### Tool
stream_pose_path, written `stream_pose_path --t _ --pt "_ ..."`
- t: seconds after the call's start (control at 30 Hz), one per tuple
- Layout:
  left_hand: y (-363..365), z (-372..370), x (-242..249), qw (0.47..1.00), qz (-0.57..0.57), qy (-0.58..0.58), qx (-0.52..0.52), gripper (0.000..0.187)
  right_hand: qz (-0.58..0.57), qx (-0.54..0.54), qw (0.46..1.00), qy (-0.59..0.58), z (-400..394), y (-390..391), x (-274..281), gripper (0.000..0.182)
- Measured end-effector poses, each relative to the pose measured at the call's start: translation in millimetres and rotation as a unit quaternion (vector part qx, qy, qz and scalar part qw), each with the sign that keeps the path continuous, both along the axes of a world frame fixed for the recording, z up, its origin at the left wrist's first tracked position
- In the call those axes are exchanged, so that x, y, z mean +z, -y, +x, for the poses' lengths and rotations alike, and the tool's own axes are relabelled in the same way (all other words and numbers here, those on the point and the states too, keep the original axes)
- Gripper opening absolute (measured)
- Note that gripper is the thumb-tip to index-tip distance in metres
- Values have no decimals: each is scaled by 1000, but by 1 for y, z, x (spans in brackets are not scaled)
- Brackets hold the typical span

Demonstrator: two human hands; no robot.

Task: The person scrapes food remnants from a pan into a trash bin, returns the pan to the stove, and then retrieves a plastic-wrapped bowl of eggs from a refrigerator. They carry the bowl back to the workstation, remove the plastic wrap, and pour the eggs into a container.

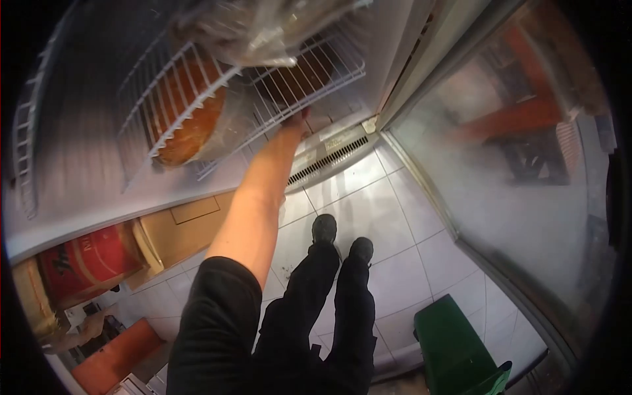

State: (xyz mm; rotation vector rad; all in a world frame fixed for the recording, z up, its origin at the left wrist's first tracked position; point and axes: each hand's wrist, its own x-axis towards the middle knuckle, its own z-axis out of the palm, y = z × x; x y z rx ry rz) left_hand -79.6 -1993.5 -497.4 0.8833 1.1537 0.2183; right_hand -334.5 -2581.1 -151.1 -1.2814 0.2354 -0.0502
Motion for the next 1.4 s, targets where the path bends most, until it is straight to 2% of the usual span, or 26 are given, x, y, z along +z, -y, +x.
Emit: stream_pose_path --t 0.17,0.4,0.67,0.73,0.87,0.9,0.93,0.97,1.0,1.07,1.13,1.2,1.23,1.27,1.33,1.4 --pt "-7 11 13 999 26 -30 -1 13 -14 -58 996 -71 -19 29 -44 37" --pt "23 13 35 998 62 -26 19 13 -30 -120 984 -126 -24 67 -81 37" --pt "28 -46 66 994 96 -41 30 14 -53 -199 956 -210 -53 84 -130 37" --pt "32 -67 69 989 140 -47 -4 12 -60 -223 946 -229 -63 79 -149 38" --pt "58 -117 76 993 89 -82 -2 13 -75 -275 918 -277 -90 52 -194 38" --pt "63 -132 78 994 79 -77 13 13 -20 -102 930 -352 -65 -101 -251 48" --pt "67 -143 80 993 82 -82 9 13 29 25 940 -339 -39 -173 -269 57" --pt "71 -152 81 996 61 -66 12 14 -29 135 941 -309 5 -246 -269 62" --pt "74 -159 82 998 41 -48 17 15 -79 200 932 -292 46 -301 -268 67" --pt "78 -171 82 995 66 -72 1 16 60 198 939 -274 102 -371 -300 80" --pt "81 -182 77 994 78 -74 -12 21 158 223 939 -209 140 -415 -346 83" --pt "80 -190 61 996 56 -72 -2 24 181 250 920 -242 151 -418 -345 83" --pt "81 -197 60 994 71 -79 -36 26 201 277 899 -272 154 -418 -343 82" --pt "83 -198 63 994 60 -88 -38 28 201 277 899 -273 152 -417 -348 82" --pt "86 -207 62 997 34 -59 -37 29 249 270 908 -201 143 -416 -360 82" --pt "85 -222 68 997 15 -52 -61 32 227 249 917 -214 130 -412 -359 81"
